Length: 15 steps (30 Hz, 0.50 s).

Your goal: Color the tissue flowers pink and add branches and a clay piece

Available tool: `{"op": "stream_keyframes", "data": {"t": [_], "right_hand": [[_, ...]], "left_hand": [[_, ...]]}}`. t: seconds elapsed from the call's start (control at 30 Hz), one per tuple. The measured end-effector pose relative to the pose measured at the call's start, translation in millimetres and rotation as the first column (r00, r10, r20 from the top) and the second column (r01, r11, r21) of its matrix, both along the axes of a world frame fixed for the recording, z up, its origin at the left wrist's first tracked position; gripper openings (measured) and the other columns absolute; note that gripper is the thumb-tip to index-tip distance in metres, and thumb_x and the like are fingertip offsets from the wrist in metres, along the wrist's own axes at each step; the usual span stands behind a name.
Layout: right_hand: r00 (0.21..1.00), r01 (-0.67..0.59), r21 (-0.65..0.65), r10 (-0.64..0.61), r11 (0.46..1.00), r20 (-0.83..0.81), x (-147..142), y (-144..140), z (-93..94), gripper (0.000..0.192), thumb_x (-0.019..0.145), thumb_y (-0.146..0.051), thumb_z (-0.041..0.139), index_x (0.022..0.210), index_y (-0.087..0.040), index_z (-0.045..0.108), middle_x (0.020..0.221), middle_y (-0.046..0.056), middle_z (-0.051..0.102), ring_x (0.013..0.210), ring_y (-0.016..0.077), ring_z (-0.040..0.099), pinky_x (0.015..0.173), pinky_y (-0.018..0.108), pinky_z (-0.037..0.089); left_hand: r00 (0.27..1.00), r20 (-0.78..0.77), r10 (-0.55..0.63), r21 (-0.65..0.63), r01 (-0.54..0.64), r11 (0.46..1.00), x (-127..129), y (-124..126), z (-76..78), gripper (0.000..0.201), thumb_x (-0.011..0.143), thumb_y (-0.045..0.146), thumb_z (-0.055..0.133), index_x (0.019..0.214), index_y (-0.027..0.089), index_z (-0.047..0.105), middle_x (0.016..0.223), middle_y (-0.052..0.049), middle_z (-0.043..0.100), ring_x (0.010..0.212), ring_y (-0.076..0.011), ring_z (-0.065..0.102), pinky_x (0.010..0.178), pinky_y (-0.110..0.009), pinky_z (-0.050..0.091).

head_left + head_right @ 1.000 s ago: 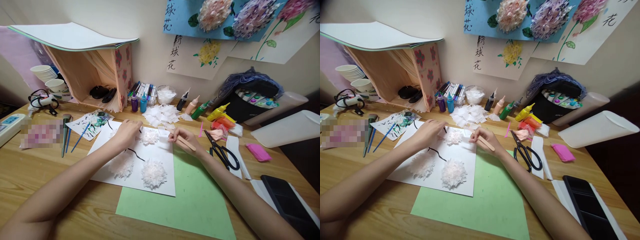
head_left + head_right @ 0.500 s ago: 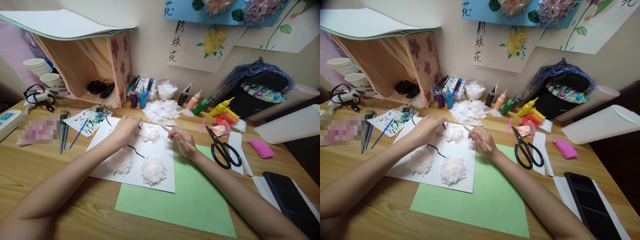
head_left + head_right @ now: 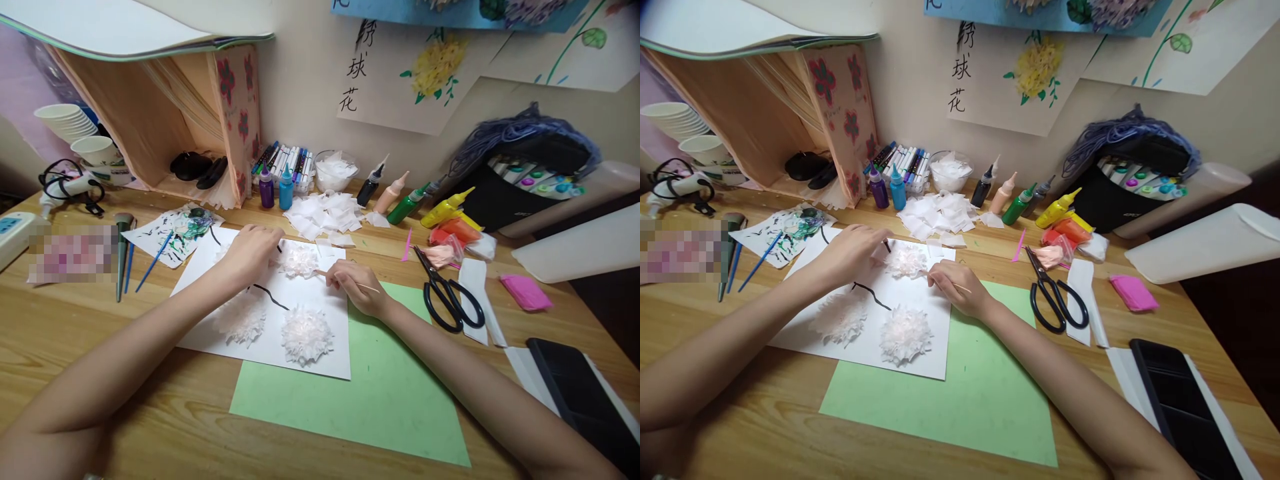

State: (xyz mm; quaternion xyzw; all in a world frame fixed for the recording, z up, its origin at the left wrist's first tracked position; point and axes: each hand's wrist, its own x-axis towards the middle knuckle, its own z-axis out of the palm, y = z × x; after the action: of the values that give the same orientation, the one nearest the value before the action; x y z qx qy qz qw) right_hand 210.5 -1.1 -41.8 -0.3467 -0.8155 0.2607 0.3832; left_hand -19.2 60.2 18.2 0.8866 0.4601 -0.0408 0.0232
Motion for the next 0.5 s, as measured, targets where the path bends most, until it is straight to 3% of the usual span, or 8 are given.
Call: {"op": "stream_keyframes", "data": {"t": [0.2,0.3,0.37,0.5], "right_hand": [[0.996,0.080,-0.119,-0.085,0.990,-0.040,-9,1,-0.3,0.045,0.098,-0.041,0.027,0.066,-0.020,0.050,0.060,0.001,0.051,0.058,0.0132,0.049,0.061,0.028,0.038],[0.963,0.168,-0.348,-0.229,0.922,-0.142,-17,4,-0.3,0.048,0.096,-0.048,0.028,0.063,-0.020,0.047,0.052,-0.001,0.049,0.050,0.0121,0.046,0.056,0.027,0.037],[0.928,0.157,-0.475,-0.294,0.866,-0.230,-21,5,-0.7,0.048,0.095,-0.051,0.029,0.062,-0.020,0.047,0.048,-0.002,0.048,0.046,0.0116,0.044,0.051,0.026,0.036],[0.900,0.131,-0.480,-0.307,0.867,-0.309,-19,2,-1.6,0.049,0.094,-0.050,0.033,0.062,-0.019,0.052,0.049,-0.001,0.051,0.046,0.0113,0.045,0.049,0.026,0.034]], "left_hand": [[1.000,-0.006,0.004,-0.003,-0.004,1.000,1,0,1.2,0.040,0.071,0.012,0.057,0.111,0.013,0.057,0.100,-0.012,0.068,0.099,-0.0291,0.061,0.084,-0.037,0.041],[1.000,-0.007,-0.002,-0.005,0.002,1.000,1,0,1.2,0.039,0.071,0.013,0.057,0.110,0.012,0.057,0.101,-0.012,0.068,0.099,-0.0294,0.061,0.083,-0.037,0.041],[1.000,-0.009,0.000,-0.005,0.000,1.000,1,0,1.0,0.040,0.070,0.013,0.058,0.110,0.012,0.057,0.101,-0.012,0.068,0.099,-0.0299,0.061,0.083,-0.037,0.041],[1.000,0.004,0.000,-0.005,0.000,1.000,0,1,-0.3,0.041,0.070,0.014,0.058,0.110,0.013,0.057,0.101,-0.011,0.068,0.099,-0.0300,0.060,0.082,-0.037,0.041]]}}
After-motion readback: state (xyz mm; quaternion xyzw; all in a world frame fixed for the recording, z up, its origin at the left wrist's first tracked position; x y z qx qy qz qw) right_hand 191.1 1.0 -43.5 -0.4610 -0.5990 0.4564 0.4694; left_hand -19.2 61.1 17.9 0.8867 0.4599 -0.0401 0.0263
